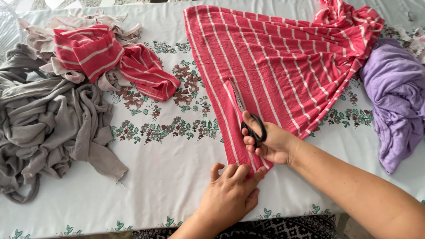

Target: Cutting a piece of red and white striped fabric into long thin strips using a pair of scissors.

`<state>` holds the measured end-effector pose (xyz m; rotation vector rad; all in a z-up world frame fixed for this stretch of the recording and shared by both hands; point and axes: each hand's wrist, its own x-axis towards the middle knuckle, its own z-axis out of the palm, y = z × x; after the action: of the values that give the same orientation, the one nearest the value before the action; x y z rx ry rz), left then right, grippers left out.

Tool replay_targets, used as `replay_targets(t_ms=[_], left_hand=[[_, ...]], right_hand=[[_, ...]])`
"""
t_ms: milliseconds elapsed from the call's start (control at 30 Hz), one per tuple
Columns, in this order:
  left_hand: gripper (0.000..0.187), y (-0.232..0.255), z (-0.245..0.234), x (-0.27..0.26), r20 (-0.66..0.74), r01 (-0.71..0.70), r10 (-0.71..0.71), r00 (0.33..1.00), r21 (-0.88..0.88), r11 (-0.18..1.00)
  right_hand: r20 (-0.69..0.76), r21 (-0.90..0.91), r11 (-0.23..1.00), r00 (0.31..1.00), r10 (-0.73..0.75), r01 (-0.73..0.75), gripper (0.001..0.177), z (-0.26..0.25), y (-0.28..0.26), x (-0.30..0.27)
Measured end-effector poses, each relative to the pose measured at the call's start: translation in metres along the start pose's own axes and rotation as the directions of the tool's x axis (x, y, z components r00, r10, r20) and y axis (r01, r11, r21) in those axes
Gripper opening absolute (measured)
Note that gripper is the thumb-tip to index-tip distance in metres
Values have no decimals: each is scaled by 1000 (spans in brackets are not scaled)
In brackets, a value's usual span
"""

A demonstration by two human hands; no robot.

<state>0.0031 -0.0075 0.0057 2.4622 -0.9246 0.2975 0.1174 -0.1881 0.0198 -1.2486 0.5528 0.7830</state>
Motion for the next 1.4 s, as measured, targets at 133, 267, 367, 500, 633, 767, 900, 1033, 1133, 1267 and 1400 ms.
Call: replay_targets(t_ms=[133,267,367,500,633,767,900,1033,1133,1267,1400], left_hand=[[48,-1,1,0,-7,2,-2,1000,-36,999],[50,-2,10,-2,41,43,-37,998,-143,989],[52,-4,13,-1,81,2,8,997,-119,993],[49,-5,12,-1,65,-17,27,998,-145,989],[49,-4,10,-2,42,-18,24,999,-149,989],[48,-6,6,2,20,-55,58,998,-152,987],[45,-7,7,1,0,-82,83,997,-121,989],[47,-7,7,2,-15,-82,81,997,-125,989],[46,-7,6,1,-10,-73,72,997,-141,987],[49,-8,4,2,-9,-83,83,997,-143,986],[50,-10,1,4,1,-118,120,993,-149,982]], right_hand=[[-18,-28,1000,1000,-12,11,54,-3,0,2],[86,8,995,992,95,-96,62,-3,-16,-3],[109,-6,999,994,32,-31,61,0,-30,11],[87,1,1000,996,7,-8,60,7,-43,32],[5,-33,998,999,-44,44,55,6,-38,45],[43,-41,999,999,-28,30,55,-1,-43,48],[102,-49,998,994,-39,44,64,6,-61,52],[72,-68,996,996,-53,58,61,11,-69,63],[13,-99,991,996,-87,88,56,12,-63,69],[25,-133,987,996,-83,86,55,15,-65,65],[71,-121,989,995,-72,81,62,15,-76,76]])
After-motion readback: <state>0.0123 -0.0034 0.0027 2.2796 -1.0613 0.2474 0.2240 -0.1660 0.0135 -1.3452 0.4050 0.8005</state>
